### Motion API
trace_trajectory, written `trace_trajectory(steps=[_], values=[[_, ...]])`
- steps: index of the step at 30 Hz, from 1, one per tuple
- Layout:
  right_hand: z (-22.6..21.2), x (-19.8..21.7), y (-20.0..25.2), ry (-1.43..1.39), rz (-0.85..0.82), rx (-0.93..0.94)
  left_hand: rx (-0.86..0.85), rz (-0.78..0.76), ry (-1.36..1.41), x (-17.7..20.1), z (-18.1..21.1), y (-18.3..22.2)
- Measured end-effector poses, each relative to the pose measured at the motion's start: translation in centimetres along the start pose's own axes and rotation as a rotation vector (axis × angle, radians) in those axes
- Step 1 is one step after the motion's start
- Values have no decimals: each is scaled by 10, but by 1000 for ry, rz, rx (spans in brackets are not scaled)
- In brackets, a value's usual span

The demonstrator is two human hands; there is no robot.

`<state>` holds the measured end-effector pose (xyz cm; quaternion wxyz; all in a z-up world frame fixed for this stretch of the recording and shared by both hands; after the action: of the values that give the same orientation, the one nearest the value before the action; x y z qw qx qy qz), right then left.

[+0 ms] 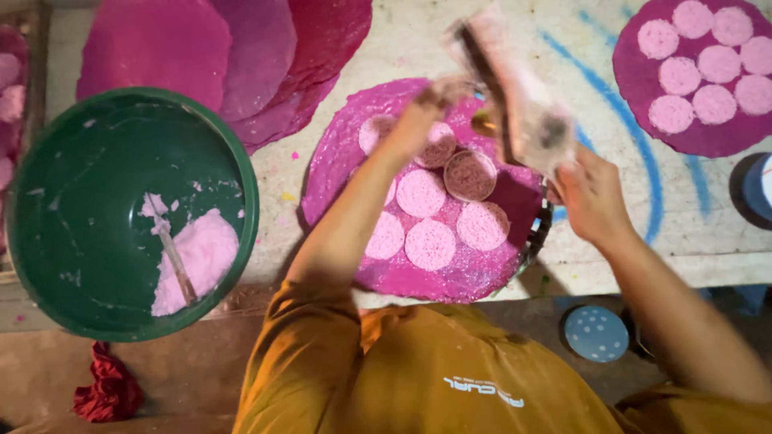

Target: The person uses a handheld metal mold tool to scoop pink paste from a green bowl and presses it into circular molds on a pink tray.

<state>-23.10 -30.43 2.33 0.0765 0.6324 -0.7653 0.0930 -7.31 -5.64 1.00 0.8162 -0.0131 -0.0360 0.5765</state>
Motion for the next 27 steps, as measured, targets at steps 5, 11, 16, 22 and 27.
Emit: trace_trajectory(steps=[5,11,16,22,27], values=[[29,22,48,-401,180,120,67,-434,-897,-29,13,55],[73,53,92,-400,407,85,-79,-473,-961,-39,21,57],[80,88,122,-347,563,43,77,-345,-881,-38,12,26],[90,102,143,-362,638,50,-234,-234,-916,-52,-27,-27],[128,113,168,-463,673,59,-439,-226,-1140,-37,-64,-21]])
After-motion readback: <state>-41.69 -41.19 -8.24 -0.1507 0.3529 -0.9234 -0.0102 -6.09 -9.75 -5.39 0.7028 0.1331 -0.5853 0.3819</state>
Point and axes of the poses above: each hand's wrist, its own y-axis away from the middle knuckle, its own x-axis out of the back of the hand, z = x × y, the point moved 3 cm from there along -y, towards the middle knuckle, and after that the axes turned 10 degrees about z, right-handed, at the moved point
